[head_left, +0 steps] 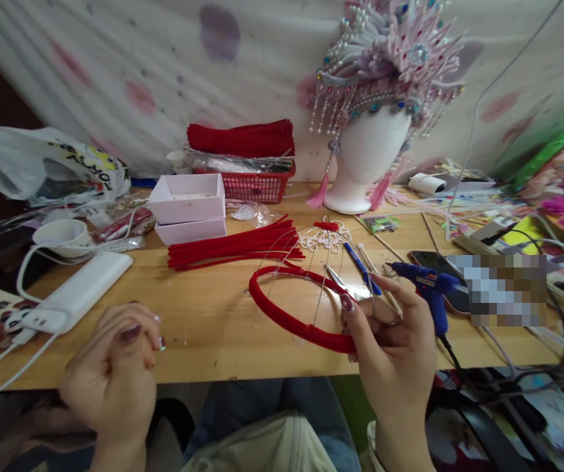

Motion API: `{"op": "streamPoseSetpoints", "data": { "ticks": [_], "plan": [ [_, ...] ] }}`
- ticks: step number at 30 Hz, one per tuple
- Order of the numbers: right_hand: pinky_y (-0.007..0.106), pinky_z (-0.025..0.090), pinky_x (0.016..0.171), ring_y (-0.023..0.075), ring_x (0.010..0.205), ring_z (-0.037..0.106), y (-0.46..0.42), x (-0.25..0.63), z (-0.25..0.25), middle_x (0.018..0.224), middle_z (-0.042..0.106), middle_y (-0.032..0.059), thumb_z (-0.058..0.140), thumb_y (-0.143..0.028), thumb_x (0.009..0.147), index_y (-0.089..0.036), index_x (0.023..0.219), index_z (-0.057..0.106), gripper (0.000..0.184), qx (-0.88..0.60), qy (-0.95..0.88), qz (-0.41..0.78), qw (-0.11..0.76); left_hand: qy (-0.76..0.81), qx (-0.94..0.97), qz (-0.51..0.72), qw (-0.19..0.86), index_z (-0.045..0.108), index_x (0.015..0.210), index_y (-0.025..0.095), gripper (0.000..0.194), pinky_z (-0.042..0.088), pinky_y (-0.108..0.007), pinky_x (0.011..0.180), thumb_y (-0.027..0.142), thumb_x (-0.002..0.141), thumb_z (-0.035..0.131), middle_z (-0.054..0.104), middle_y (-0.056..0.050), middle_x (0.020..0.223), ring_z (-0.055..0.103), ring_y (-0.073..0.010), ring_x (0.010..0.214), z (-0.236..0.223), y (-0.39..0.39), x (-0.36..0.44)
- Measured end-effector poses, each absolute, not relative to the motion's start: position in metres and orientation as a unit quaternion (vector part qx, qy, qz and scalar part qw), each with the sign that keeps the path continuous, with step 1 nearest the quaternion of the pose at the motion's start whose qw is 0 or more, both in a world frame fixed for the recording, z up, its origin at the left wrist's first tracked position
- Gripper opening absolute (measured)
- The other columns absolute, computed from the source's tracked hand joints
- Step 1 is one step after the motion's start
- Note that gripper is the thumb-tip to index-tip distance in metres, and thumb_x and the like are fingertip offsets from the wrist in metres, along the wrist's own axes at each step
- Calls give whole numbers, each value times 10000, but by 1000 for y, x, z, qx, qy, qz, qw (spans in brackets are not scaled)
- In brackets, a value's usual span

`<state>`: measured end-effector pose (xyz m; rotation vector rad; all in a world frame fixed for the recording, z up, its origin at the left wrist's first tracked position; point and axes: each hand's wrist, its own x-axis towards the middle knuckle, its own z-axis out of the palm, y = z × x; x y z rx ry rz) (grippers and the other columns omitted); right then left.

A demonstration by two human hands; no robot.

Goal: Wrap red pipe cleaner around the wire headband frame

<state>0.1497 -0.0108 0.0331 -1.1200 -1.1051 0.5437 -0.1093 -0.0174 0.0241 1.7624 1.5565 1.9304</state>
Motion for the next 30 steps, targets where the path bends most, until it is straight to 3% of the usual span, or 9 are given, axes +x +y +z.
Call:
{"op": "streamPoseSetpoints", "data": {
  "ticks": [2,4,7,8,12,17,21,26,30],
  "plan": [
    [207,435,428,112,498,545,-10,152,35,652,629,-59,776,-235,901,-268,1183,632,318,-499,-480,243,680,491,547,675,59,403,551,241,527,462,-405,737,311,1057,535,396,37,552,441,-167,601,21,-16,-112],
    [206,433,413,111,485,538,-10,154,36,653,635,-54,780,-259,908,-272,1186,637,313,-502,-471,252,681,509,535,669,82,553,599,242,411,506,-363,697,290,994,660,499,51,578,507,-149,594,17,-15,-110],
    [191,396,359,104,437,510,-11,156,38,630,623,-62,749,-308,956,-288,1206,635,275,-492,-468,279,679,523,587,609,106,808,914,273,33,570,-273,676,248,893,806,720,25,907,678,-145,787,14,-15,-98],
    [187,392,345,101,425,502,-12,156,38,630,624,-64,739,-321,969,-294,1211,632,266,-486,-469,289,678,507,618,592,104,827,979,298,116,573,-240,670,226,888,815,723,23,985,692,-136,837,16,-15,-93],
    [182,432,342,104,433,508,-13,157,40,654,635,-65,750,-337,965,-314,1215,633,277,-468,-473,317,676,409,701,576,102,812,884,300,117,575,-211,821,185,909,812,663,47,862,651,-101,801,27,-11,-74],
    [183,483,436,105,512,575,-14,163,40,698,679,-48,740,-294,973,-325,1227,661,268,-479,-474,309,671,375,692,584,196,721,883,257,142,550,-241,1024,266,1021,687,688,56,782,667,-110,815,29,-7,-70],
    [207,514,491,121,550,624,-12,165,39,681,687,-46,747,-256,952,-307,1200,668,266,-498,-466,282,675,394,668,588,228,738,892,251,203,589,-250,957,258,1054,616,709,38,761,704,-124,816,22,-11,-74],
    [217,460,455,120,545,612,-6,162,38,716,684,-51,761,-221,903,-285,1214,628,345,-505,-468,262,676,385,645,617,236,805,858,266,71,623,-261,732,243,925,798,783,14,785,742,-166,799,20,-9,-76],
    [234,480,481,121,547,595,-2,163,40,690,652,-62,771,-212,889,-274,1201,621,352,-511,-456,244,686,374,625,639,248,825,822,284,66,659,-333,759,288,864,876,799,11,750,765,-188,760,17,-6,-79]
  ]
}}
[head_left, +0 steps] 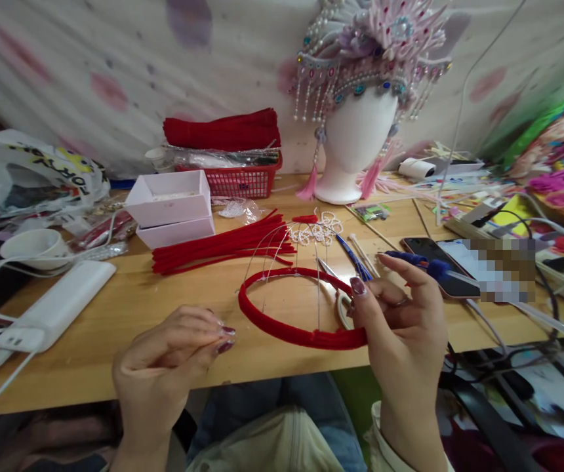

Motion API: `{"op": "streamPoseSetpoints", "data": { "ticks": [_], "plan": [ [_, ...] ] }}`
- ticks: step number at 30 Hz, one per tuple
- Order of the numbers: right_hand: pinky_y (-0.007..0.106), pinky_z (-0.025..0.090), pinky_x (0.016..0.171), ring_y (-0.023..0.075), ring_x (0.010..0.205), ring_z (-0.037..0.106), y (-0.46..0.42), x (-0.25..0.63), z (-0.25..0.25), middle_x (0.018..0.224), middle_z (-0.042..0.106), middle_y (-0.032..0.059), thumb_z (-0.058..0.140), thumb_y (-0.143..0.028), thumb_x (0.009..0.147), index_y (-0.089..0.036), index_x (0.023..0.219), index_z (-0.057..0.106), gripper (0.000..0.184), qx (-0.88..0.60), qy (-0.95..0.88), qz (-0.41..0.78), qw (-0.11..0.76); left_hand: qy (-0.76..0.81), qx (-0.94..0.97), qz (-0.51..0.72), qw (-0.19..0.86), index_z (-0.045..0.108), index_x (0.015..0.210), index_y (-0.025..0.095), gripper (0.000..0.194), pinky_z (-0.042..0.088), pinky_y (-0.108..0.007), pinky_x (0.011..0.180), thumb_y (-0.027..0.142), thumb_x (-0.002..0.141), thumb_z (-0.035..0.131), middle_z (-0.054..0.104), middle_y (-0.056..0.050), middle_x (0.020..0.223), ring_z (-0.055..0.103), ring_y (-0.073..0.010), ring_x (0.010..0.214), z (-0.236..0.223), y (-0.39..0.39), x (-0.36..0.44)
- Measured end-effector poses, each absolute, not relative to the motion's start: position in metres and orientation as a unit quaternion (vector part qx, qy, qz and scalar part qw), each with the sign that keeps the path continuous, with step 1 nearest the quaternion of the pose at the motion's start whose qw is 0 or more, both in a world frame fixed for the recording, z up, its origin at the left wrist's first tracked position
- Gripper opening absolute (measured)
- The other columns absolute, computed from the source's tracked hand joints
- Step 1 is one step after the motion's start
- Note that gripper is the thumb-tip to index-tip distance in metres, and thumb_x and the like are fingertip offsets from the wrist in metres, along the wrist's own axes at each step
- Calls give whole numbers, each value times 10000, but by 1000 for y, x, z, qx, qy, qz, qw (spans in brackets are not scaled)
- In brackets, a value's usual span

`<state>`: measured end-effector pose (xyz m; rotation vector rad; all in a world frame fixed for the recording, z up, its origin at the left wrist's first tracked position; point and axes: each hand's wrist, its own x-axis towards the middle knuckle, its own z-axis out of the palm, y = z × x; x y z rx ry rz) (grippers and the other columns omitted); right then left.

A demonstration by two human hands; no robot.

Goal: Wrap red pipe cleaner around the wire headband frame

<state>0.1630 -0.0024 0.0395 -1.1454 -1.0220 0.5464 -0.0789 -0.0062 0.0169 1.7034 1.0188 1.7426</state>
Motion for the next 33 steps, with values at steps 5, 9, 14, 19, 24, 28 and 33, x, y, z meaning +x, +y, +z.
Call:
{"op": "streamPoseSetpoints", "data": {
  "ticks": [5,9,14,19,24,28,33],
  "plan": [
    [233,479,470,120,572,603,0,166,41,750,653,-41,781,-242,888,-270,1194,630,342,-527,-431,237,693,401,588,646,275,790,699,278,221,682,-379,892,423,785,933,798,16,742,780,-177,736,9,-6,-81],
    [233,483,461,114,544,597,3,167,42,748,651,-47,791,-256,873,-273,1177,630,344,-521,-427,245,698,428,522,681,283,804,763,296,190,696,-330,819,448,818,905,801,42,696,781,-158,676,4,-9,-86],
    [224,479,450,105,494,585,11,167,48,694,641,-68,801,-247,842,-259,1151,629,354,-505,-414,257,712,428,530,672,290,856,910,323,123,691,-332,758,386,816,907,826,12,784,792,-185,719,6,-15,-95],
    [209,455,401,102,442,569,19,173,51,625,599,-93,810,-279,845,-248,1141,638,343,-503,-412,270,710,463,520,650,305,800,1219,345,270,667,-400,789,410,965,735,484,116,448,511,-99,359,11,-12,-103],
    [206,467,420,94,461,556,16,172,52,653,614,-82,832,-296,828,-246,1143,655,364,-495,-403,282,716,589,613,527,-14,736,1343,313,507,439,-584,1196,422,859,838,747,-20,873,726,-289,1020,27,-6,-103],
    [209,476,436,104,499,579,14,167,54,677,623,-73,829,-308,822,-249,1151,652,379,-495,-403,286,714,449,732,507,-75,793,1130,372,263,289,-588,1268,209,925,763,753,-34,1234,536,-326,1416,45,-12,-76],
    [208,449,422,109,513,571,12,165,56,671,607,-66,809,-317,854,-258,1138,655,328,-503,-425,269,703,380,782,489,-77,783,1044,386,235,218,-546,1256,178,937,763,788,9,1147,535,-281,1356,48,-9,-38]
  ]
}}
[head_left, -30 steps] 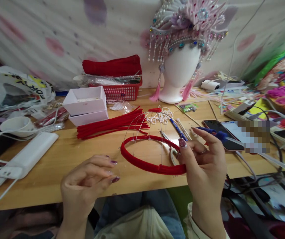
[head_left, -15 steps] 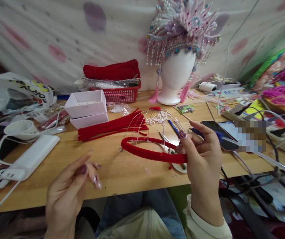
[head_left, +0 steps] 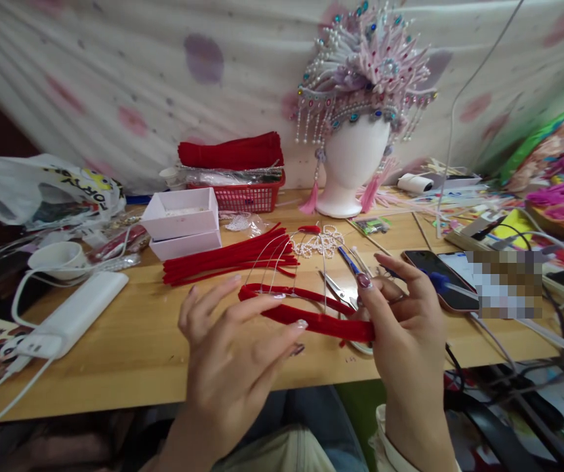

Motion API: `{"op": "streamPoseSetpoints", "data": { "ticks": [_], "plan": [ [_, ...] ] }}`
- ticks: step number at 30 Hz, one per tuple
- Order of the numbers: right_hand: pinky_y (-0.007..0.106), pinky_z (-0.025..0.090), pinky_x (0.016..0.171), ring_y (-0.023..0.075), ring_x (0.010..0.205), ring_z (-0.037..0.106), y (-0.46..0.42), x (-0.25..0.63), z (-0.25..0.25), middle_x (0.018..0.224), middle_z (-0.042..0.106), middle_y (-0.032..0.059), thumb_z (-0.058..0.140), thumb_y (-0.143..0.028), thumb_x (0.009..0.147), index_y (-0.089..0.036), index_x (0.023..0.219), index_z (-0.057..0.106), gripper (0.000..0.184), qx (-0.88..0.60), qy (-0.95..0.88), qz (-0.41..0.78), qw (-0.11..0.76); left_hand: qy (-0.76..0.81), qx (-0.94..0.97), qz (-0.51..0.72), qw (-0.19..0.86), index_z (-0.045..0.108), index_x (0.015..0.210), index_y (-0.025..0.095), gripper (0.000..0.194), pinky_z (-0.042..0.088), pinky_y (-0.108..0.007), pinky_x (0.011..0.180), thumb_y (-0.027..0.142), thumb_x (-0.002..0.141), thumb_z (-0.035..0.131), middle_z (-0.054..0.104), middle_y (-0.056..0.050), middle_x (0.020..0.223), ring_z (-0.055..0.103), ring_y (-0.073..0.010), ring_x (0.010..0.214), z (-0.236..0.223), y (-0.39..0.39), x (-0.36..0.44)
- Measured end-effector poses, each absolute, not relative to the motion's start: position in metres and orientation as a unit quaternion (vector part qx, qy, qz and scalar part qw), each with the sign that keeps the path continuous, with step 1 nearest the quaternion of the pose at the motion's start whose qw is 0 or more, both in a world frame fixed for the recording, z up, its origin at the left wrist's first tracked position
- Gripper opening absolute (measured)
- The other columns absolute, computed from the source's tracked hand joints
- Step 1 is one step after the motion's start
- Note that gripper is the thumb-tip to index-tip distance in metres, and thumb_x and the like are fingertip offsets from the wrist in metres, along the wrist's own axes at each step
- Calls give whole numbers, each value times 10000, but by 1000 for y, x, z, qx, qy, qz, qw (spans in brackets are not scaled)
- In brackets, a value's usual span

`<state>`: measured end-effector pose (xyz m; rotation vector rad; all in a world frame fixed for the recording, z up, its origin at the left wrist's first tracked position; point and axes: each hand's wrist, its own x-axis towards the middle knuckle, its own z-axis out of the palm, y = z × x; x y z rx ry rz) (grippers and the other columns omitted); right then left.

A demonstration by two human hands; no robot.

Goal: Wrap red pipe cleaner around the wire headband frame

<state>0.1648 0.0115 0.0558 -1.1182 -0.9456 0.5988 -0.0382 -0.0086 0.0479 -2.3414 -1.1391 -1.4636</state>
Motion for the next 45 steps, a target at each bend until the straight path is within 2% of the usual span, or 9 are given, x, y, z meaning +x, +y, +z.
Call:
{"op": "streamPoseSetpoints", "data": {
  "ticks": [5,11,16,19,22,26,30,37,45],
  "plan": [
    [197,423,410,96,507,533,1,168,58,716,609,-50,796,-315,888,-264,1164,663,312,-501,-439,284,690,-345,-798,-488,75,769,1068,392,328,144,-523,1291,97,985,651,832,57,1068,592,-232,1281,49,-1,-33],
    [194,401,388,98,508,529,-5,170,61,765,620,-33,796,-343,901,-279,1203,657,338,-496,-452,318,670,-333,-805,-481,96,741,1038,421,231,216,-560,1289,230,1041,612,844,76,940,723,-213,1052,57,-3,-41],
    [226,474,436,117,555,574,-4,169,56,856,660,-11,713,-382,985,-317,1240,646,272,-501,-493,308,641,-332,-816,-468,74,726,1045,381,231,186,-574,1306,172,988,648,854,60,983,761,-229,1053,60,1,-44],
    [360,630,785,226,1013,708,-11,173,52,1209,681,67,694,-402,1011,-357,1330,643,326,-516,-558,195,620,-330,-816,-471,55,716,1074,361,221,222,-587,1299,170,984,651,854,46,1018,778,-230,1031,62,5,-44],
    [525,467,1156,323,1392,514,-21,178,53,1487,520,79,762,-424,967,-377,1402,631,456,-451,-675,46,582,-325,-813,-481,38,708,1068,341,212,289,-597,1277,157,981,647,854,41,1006,795,-213,937,62,6,-43],
    [466,409,1181,284,1322,483,-26,179,64,1386,569,46,743,-307,990,-355,1266,688,286,-396,-789,-64,465,-313,-820,-477,35,707,1062,321,212,363,-572,1242,136,965,667,856,45,981,800,-207,918,64,6,-44],
    [487,370,1172,277,1232,495,-21,176,70,1226,668,38,656,-169,1022,-322,1168,689,213,-389,-806,-102,434,-307,-834,-458,27,709,1099,339,209,486,-506,1130,169,983,668,860,49,1014,805,-206,950,65,6,-46],
    [476,382,1135,268,1204,498,-20,179,69,1271,623,48,641,-80,985,-295,1125,667,258,-386,-807,-84,438,-325,-796,-510,-24,630,1066,298,169,216,-566,1315,167,984,700,856,69,955,793,-159,842,59,5,-44],
    [355,380,1135,192,1217,514,-16,179,71,1313,543,51,599,-16,966,-214,1109,633,246,-354,-820,-21,448,-309,-796,-512,-93,652,1080,269,180,288,-506,1290,190,956,756,822,59,973,758,-160,910,63,2,-41]
  ]
}}
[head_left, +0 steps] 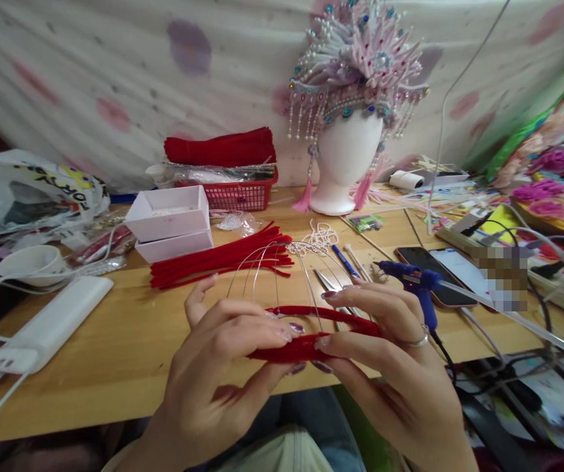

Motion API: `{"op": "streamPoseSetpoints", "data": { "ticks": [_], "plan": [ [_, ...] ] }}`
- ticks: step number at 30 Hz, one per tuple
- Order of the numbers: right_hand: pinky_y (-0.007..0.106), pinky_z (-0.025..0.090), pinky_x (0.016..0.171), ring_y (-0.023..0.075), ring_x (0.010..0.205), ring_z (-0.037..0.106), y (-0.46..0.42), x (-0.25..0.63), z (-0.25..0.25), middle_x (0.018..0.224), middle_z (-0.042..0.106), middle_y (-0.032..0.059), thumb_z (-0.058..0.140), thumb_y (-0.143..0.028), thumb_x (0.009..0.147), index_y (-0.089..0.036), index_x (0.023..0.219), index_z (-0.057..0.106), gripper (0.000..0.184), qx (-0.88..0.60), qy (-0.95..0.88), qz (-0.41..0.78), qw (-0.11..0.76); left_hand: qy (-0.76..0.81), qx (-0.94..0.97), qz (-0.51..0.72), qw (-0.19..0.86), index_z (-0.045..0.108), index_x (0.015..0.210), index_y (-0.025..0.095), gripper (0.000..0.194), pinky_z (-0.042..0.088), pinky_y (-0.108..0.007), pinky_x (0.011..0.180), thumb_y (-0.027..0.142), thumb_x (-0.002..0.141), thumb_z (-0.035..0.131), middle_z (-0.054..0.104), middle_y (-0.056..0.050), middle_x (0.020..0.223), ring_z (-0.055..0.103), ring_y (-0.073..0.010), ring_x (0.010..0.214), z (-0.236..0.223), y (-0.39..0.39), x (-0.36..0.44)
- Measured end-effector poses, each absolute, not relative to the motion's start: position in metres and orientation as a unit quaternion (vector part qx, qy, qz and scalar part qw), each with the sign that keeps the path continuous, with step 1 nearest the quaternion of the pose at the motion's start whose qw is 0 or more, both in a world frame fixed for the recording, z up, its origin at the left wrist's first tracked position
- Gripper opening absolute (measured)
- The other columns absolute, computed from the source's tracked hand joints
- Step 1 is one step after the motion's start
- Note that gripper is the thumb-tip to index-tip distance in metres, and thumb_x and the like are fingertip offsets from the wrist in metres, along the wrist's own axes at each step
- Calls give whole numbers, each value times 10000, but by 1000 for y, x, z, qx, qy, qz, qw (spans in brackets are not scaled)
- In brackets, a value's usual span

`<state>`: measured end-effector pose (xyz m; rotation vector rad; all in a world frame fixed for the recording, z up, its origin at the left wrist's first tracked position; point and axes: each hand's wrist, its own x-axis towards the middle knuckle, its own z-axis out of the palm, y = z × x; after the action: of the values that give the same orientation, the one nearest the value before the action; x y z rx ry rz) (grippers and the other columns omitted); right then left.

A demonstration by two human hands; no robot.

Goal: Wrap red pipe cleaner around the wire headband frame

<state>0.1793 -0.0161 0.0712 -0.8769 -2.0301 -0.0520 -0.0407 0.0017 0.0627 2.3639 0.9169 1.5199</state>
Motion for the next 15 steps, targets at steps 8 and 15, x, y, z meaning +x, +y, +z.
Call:
{"op": "streamPoseSetpoints", "data": {
  "ticks": [8,15],
  "plan": [
    [420,300,1204,108,939,597,-20,175,67,1034,576,-15,555,29,973,-201,1153,634,302,-353,-821,34,449,318,816,479,66,668,1053,266,34,357,-409,1190,240,1031,671,801,77,911,717,-131,874,73,0,-41],
    [426,316,1176,109,913,626,-24,171,66,970,608,-12,565,1,991,-204,1163,649,280,-355,-815,28,458,317,837,445,35,679,1028,292,44,341,-411,1152,265,1000,700,778,80,844,656,-188,930,69,4,-49]
  ]
}}
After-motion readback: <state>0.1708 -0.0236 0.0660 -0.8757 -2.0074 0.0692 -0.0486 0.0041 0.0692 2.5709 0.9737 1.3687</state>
